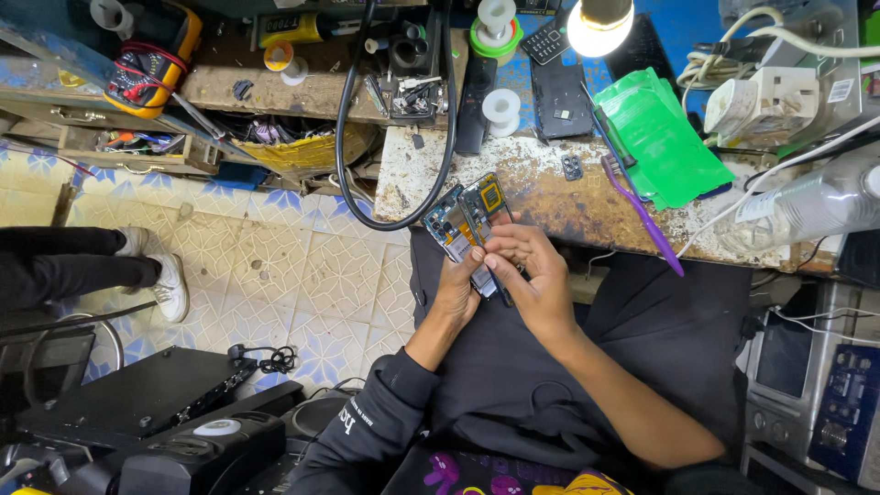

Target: The person holds a disassembled smartphone and uses a green screwdriver to remove screws from the internal frame. They then detach the screen assembly and inspect the internal components.

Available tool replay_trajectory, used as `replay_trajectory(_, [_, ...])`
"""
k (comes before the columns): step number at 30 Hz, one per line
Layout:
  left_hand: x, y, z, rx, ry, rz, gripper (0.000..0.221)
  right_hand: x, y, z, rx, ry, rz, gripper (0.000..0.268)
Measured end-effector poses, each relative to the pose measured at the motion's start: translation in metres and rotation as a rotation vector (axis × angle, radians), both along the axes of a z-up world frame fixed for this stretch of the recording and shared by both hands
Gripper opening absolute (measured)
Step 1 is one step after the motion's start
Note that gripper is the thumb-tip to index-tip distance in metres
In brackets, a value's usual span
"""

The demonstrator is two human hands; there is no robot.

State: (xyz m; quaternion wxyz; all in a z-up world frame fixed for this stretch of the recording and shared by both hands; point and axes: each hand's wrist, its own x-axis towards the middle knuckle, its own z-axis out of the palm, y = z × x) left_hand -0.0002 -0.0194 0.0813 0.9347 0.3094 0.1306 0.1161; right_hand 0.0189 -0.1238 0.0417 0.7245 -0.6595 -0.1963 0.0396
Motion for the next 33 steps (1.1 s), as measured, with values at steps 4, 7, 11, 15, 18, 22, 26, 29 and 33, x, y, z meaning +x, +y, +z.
replay_trajectory(4, [0.001,0.006,-0.035,0.011,0.005,-0.026,0.040,0.000,0.000,-0.002,0.030,0.006,0.030,0.032])
replay_trajectory(7, [0.001,0.008,-0.055,0.025,0.025,-0.033,0.044,-0.001,0.000,-0.004,0.025,0.003,0.064,0.033])
replay_trajectory(11, [0.001,0.008,-0.052,0.062,0.046,-0.033,0.048,0.001,0.000,-0.012,0.001,0.013,0.083,0.041])
replay_trajectory(15, [0.000,0.009,-0.049,0.095,0.050,-0.017,0.047,0.000,-0.001,-0.010,-0.024,-0.001,0.079,0.045])
replay_trajectory(18, [0.001,0.008,-0.053,0.125,0.048,-0.019,0.047,-0.001,0.001,-0.005,-0.050,-0.035,0.054,0.045])
replay_trajectory(22, [0.001,0.008,-0.056,0.160,0.062,-0.019,0.047,0.000,0.000,0.005,-0.163,-0.136,0.008,0.046])
replay_trajectory(26, [0.000,0.007,-0.068,0.198,0.070,-0.027,0.053,-0.002,0.002,0.001,-0.253,-0.239,-0.053,0.050])
replay_trajectory(29, [0.000,0.007,-0.066,0.217,0.076,-0.036,0.056,0.002,0.000,-0.011,-0.291,-0.264,-0.088,0.047])
replay_trajectory(33, [-0.001,0.010,-0.078,0.270,0.102,-0.039,0.059,0.004,-0.002,-0.008,-0.288,-0.279,-0.148,0.035])
